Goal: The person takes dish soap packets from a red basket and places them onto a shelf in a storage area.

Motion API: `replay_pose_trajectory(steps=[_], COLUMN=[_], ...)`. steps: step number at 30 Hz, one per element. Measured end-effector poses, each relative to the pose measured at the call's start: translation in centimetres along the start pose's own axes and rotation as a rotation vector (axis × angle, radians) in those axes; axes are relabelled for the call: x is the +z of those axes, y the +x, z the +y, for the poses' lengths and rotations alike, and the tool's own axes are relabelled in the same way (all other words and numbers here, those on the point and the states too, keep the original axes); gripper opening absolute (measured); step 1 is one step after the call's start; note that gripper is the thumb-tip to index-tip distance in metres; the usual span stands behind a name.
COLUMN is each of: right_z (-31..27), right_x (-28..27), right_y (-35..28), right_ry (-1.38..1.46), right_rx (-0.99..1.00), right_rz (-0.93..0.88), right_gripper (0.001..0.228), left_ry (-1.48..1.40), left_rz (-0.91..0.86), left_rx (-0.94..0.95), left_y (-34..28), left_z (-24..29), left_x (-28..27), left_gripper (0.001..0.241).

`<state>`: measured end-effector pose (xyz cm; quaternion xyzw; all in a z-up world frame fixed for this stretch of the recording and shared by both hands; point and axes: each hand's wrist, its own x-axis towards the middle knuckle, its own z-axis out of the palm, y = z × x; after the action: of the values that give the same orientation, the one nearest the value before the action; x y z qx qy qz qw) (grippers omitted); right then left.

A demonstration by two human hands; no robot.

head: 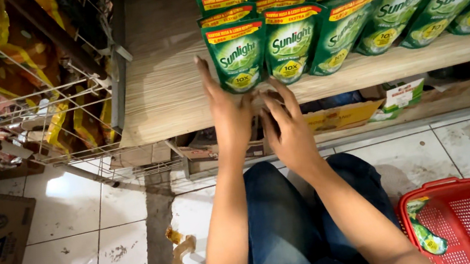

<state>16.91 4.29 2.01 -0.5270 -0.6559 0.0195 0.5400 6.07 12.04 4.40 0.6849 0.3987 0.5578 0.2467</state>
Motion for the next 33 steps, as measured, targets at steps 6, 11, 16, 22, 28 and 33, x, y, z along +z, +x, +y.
replay_pose_trajectory(steps=[6, 11, 16, 22, 28, 33], right_z=[1.0, 4.0, 10.6, 14.0, 17.0, 26.3], right_x=[-2.8, -8.1, -15.7, -24.6, -28.2, -25.3], right_y=[-0.6, -5.0, -16.5, -34.2, -45.9, -50.0], right_ry=[-0.001, 0.207, -0.125, -0.477, -0.35, -0.281], right_rx=[0.036, 0.292, 0.498, 0.828, 1.266, 1.294], right_rz=[0.048, 0.094, 0.167, 0.349, 0.537, 0.361], right_gripper=[0.037, 0.047, 0.052, 0.053, 0.051, 0.057], left_ry=[0.062, 0.024, -0.091, -0.234, -0.453, -0.427], left_rz=[0.045, -0.098, -0.514, -0.902, -1.154, -1.186], left_rx=[0.01, 0.132, 0.106, 0.091, 0.012, -0.061], left_y=[-5.1, -12.1, -17.2, -23.9, -30.6, -32.3], left_z=[2.4, 5.2, 4.7, 3.7, 2.5, 1.5], left_x=[0.1, 4.9, 13.0, 23.0, 31.0, 32.3], left_gripper=[0.096, 0.076, 0.068, 0.049, 0.047, 0.044])
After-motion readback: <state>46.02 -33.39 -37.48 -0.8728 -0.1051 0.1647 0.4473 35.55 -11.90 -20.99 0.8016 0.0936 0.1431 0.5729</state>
